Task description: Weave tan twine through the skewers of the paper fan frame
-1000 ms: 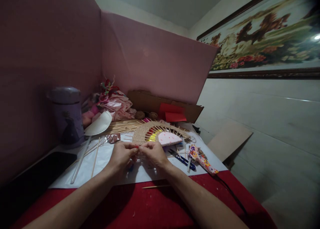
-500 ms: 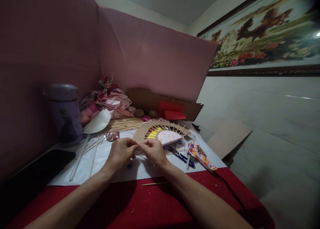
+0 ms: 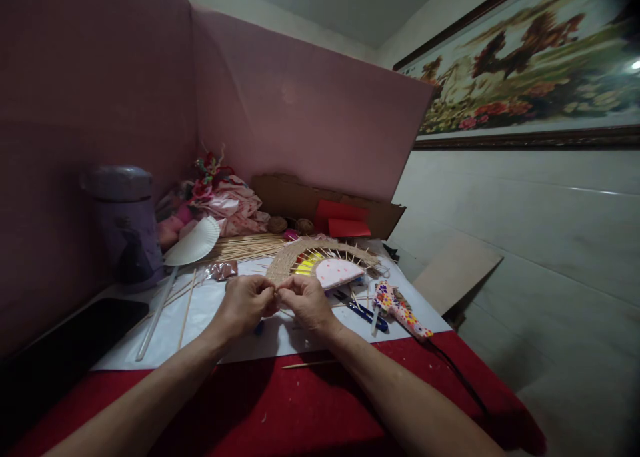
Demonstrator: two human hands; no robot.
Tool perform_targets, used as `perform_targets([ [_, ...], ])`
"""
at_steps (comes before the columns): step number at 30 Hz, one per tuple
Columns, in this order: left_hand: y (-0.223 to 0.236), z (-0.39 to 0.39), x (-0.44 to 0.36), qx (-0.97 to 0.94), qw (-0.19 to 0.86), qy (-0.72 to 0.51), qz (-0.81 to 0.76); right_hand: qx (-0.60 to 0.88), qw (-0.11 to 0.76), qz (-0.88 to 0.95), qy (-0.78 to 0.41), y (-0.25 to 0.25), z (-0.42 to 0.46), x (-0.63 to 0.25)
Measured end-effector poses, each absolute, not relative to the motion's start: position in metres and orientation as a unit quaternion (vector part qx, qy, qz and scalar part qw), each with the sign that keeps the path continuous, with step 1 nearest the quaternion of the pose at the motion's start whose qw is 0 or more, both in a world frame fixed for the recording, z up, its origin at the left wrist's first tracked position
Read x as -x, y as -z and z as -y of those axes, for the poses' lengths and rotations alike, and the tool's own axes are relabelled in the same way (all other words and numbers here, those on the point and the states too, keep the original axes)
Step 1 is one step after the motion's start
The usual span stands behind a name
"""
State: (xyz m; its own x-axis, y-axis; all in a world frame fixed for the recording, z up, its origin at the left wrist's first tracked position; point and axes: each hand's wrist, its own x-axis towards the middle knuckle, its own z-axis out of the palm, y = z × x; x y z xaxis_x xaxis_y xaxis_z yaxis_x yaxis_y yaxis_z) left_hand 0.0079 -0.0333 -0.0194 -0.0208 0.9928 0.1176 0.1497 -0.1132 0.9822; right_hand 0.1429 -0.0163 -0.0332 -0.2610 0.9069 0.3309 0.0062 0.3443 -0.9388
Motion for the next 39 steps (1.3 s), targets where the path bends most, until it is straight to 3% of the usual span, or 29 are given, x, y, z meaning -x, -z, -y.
perform_targets([
  [5,0.016,0.031,-0.008,-0.512,0.483,-0.494,-0.510,0.355,0.502,0.638,-0.464,0.035,0.014,-0.143],
  [17,0.000,0.039,-0.013,-0.481,0.515,-0.492,-0.511,0.376,0.480,0.699,-0.374,0.033,0.020,-0.145],
  [22,0.002,0.038,-0.010,-0.491,0.516,-0.489,-0.503,0.390,0.479,0.707,-0.344,0.035,0.018,-0.145],
  [31,0.012,0.032,-0.005,-0.537,0.502,-0.466,-0.494,0.410,0.439,0.780,-0.174,0.026,0.026,-0.148],
  [39,0.014,0.030,-0.007,-0.536,0.477,-0.486,-0.499,0.431,0.436,0.769,-0.180,0.030,0.023,-0.147],
])
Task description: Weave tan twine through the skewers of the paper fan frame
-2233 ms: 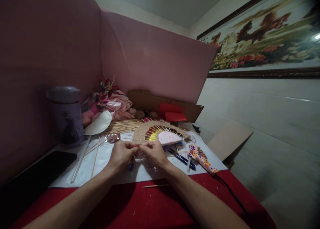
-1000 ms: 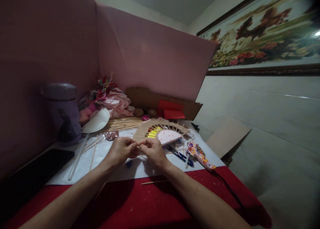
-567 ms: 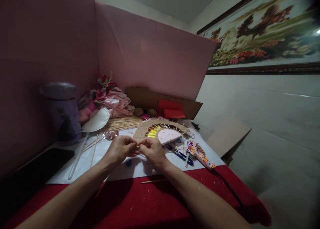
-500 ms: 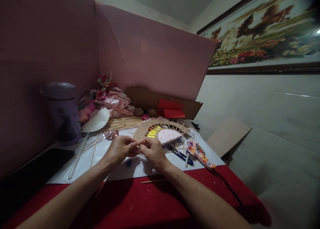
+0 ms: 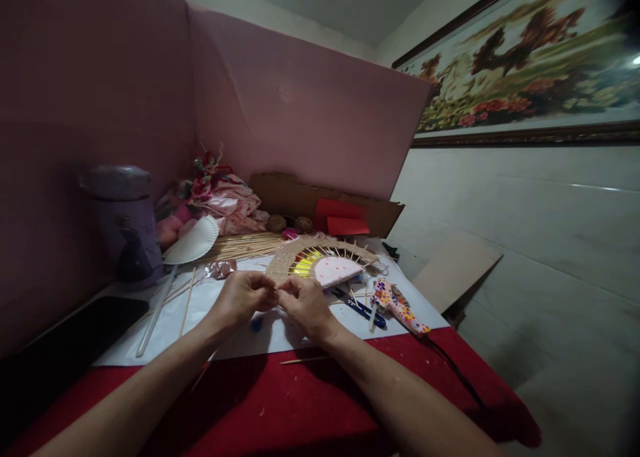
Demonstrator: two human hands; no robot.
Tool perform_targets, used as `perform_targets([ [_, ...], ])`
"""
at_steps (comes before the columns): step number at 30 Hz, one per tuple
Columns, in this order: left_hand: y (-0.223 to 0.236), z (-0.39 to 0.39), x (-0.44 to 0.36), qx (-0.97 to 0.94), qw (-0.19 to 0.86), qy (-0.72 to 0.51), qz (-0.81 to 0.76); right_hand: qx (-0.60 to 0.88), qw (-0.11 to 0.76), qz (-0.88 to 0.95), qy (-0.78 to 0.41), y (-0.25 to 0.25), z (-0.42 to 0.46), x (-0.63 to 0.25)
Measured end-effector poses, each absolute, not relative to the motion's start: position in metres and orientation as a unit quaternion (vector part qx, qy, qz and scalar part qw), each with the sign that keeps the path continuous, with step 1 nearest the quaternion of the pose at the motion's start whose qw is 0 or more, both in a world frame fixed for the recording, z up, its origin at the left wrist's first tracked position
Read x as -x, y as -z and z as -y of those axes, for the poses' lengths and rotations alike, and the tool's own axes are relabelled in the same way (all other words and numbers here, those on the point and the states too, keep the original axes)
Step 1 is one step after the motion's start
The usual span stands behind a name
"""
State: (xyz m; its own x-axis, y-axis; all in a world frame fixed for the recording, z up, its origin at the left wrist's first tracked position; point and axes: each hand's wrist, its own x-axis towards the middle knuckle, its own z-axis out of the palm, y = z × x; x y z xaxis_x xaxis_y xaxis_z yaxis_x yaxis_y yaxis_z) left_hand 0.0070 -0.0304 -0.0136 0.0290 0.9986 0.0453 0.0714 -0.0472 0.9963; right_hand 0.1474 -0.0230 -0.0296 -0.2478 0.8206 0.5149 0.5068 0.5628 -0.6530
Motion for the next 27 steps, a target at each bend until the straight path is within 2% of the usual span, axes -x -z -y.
perform_targets([
  [6,0.005,0.038,-0.007,-0.574,0.411,-0.432,-0.561,0.409,0.468,0.769,-0.148,0.025,0.028,-0.148],
  [11,0.004,0.042,-0.007,-0.580,0.520,-0.359,-0.514,0.405,0.461,0.773,-0.161,0.024,0.030,-0.149],
  [18,0.006,0.041,-0.005,-0.568,0.556,-0.357,-0.491,0.397,0.440,0.778,-0.209,0.030,0.026,-0.149],
  [27,0.006,0.040,-0.010,-0.586,0.497,-0.384,-0.512,0.396,0.446,0.762,-0.251,0.034,0.019,-0.153],
])
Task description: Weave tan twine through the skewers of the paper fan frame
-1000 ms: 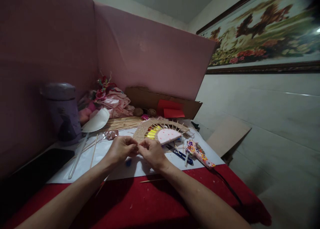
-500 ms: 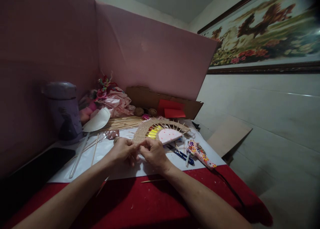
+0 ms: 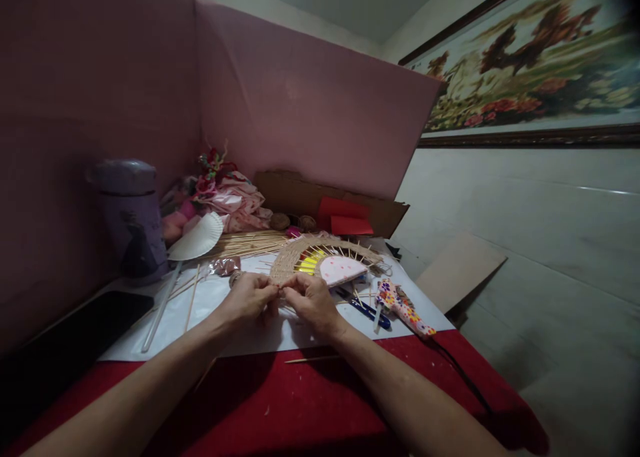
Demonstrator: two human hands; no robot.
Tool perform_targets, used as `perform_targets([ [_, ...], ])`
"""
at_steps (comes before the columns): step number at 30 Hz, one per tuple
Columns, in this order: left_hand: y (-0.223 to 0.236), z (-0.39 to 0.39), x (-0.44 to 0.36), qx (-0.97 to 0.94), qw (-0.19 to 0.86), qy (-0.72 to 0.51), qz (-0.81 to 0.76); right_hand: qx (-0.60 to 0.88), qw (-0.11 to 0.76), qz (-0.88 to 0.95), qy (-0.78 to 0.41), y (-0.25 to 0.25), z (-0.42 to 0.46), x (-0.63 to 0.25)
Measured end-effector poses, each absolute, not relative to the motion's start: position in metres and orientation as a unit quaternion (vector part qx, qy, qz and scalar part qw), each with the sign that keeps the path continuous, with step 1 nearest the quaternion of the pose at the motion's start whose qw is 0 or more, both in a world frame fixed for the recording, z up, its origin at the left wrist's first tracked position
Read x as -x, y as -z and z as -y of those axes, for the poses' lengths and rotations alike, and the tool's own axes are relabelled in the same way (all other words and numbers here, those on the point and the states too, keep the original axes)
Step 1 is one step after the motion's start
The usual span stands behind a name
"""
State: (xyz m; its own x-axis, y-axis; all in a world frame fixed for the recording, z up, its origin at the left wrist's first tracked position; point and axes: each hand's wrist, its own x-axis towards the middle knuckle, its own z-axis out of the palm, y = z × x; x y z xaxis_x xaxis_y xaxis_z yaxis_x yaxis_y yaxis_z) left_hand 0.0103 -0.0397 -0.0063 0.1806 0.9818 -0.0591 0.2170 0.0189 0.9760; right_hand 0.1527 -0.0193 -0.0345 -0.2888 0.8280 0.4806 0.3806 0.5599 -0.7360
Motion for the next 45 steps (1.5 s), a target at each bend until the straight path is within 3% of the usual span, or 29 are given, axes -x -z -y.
perform_targets([
  [16,0.012,0.038,-0.009,-0.636,0.430,-0.389,-0.509,0.399,0.432,0.779,-0.219,0.030,0.022,-0.152],
  [23,0.013,0.028,0.001,-0.639,0.326,-0.430,-0.548,0.417,0.458,0.734,-0.279,0.035,0.016,-0.151],
  [27,0.016,0.026,0.001,-0.637,0.349,-0.416,-0.547,0.401,0.465,0.731,-0.298,0.034,0.015,-0.154],
  [36,0.013,0.033,-0.008,-0.600,0.451,-0.396,-0.529,0.431,0.445,0.762,-0.187,0.032,0.019,-0.153],
  [42,0.013,0.033,-0.007,-0.618,0.438,-0.400,-0.516,0.469,0.456,0.756,0.005,0.018,0.031,-0.158],
  [45,0.014,0.033,-0.007,-0.626,0.424,-0.403,-0.516,0.462,0.436,0.772,0.035,0.014,0.036,-0.159],
])
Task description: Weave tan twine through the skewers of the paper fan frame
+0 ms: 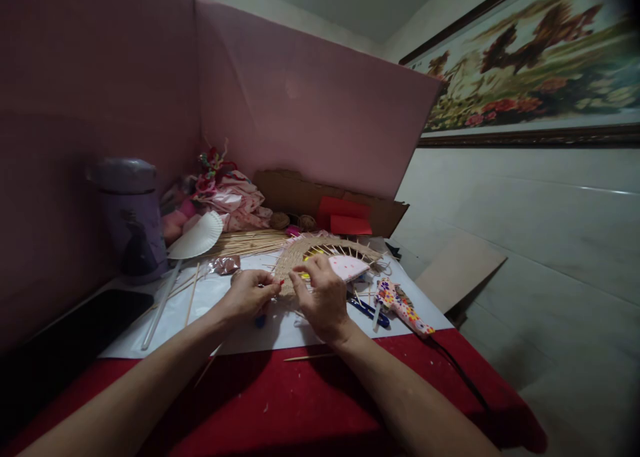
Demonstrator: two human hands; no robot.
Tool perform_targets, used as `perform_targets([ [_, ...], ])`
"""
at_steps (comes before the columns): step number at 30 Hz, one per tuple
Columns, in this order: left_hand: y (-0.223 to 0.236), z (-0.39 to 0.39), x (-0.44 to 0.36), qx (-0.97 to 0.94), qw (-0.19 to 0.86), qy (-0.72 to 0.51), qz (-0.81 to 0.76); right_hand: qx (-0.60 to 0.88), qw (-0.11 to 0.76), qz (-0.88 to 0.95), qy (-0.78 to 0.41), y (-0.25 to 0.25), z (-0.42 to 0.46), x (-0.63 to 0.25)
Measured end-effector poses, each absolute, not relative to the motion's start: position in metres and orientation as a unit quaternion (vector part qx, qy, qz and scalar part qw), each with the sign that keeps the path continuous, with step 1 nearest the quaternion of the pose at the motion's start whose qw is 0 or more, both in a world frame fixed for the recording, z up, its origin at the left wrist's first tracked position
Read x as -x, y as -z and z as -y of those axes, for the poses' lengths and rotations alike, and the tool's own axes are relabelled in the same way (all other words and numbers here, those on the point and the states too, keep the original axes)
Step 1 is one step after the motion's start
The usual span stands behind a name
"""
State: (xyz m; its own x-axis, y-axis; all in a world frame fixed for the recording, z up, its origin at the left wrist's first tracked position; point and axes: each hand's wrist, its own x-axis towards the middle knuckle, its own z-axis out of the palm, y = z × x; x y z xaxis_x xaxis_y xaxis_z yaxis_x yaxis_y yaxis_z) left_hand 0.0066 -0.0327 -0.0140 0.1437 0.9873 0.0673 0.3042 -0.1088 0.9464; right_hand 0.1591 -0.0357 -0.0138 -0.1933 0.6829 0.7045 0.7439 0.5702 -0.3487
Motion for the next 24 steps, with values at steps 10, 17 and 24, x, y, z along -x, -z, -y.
perform_targets([
  [10,0.010,0.033,-0.005,-0.693,0.329,-0.375,-0.520,0.434,0.325,0.839,0.051,0.023,0.032,-0.157],
  [17,0.011,0.034,-0.004,-0.723,0.311,-0.356,-0.504,0.419,0.318,0.849,0.048,0.026,0.029,-0.154],
  [24,0.006,0.035,-0.006,-0.729,0.334,-0.363,-0.475,0.407,0.346,0.842,0.071,0.030,0.027,-0.151],
])
